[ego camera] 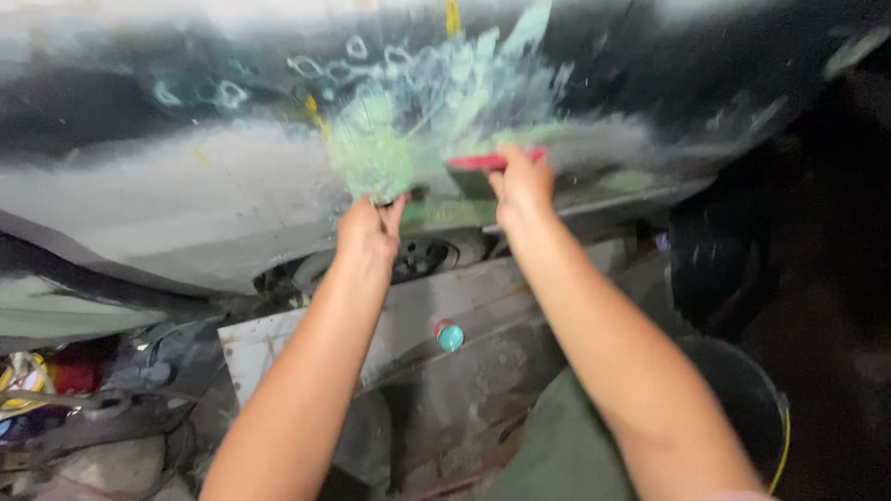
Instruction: The person scoops a light blue paste from a small container onto a metal mixing board using a red plastic scraper. They mix the paste on the board and then apply it to the underside of a car's body panel near the wheel well, smoothing it with the scraper.
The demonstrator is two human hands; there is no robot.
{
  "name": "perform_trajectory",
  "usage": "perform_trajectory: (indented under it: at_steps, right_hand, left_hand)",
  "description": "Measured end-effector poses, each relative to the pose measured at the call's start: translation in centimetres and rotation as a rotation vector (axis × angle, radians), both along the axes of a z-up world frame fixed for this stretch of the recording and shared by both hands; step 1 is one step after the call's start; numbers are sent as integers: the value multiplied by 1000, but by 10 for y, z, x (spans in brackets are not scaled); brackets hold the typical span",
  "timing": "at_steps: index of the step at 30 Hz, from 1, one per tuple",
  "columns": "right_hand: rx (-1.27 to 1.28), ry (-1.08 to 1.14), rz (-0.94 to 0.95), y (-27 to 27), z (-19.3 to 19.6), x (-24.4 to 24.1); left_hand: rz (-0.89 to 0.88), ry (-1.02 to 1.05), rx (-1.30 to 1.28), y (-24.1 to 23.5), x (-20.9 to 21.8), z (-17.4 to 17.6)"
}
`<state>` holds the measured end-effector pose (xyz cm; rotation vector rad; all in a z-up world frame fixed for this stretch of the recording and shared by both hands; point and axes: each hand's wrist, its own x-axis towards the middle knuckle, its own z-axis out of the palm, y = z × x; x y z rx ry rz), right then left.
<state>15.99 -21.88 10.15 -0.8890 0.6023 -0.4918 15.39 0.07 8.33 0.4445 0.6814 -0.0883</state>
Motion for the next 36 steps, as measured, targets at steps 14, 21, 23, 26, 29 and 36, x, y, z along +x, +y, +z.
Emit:
perform_trajectory:
  at_steps: [14,21,23,26,29,36]
  right_hand:
    - [-879,-425,36,-5,119,-124]
    - [-804,-139,36,-10,67,-115]
    - [-1253,-375,-58,-5,93,-115]
    - [-1804,-615,-168,-9,82,-98]
    - [-1990,-602,-191,-13,27,-71]
    - [-2086,-454,-217,-18,-78,-51]
  left_hand:
    - [154,-243,407,31,-172,127]
    - [448,-1240,2067,81,-153,109]
    - [510,-1257,2273,77,-141,137]
    - [546,-1247,2532,65,-115,135]
    - [492,-1152,2614,57,-98,93]
    - [393,-1037,2634,54,-71,0]
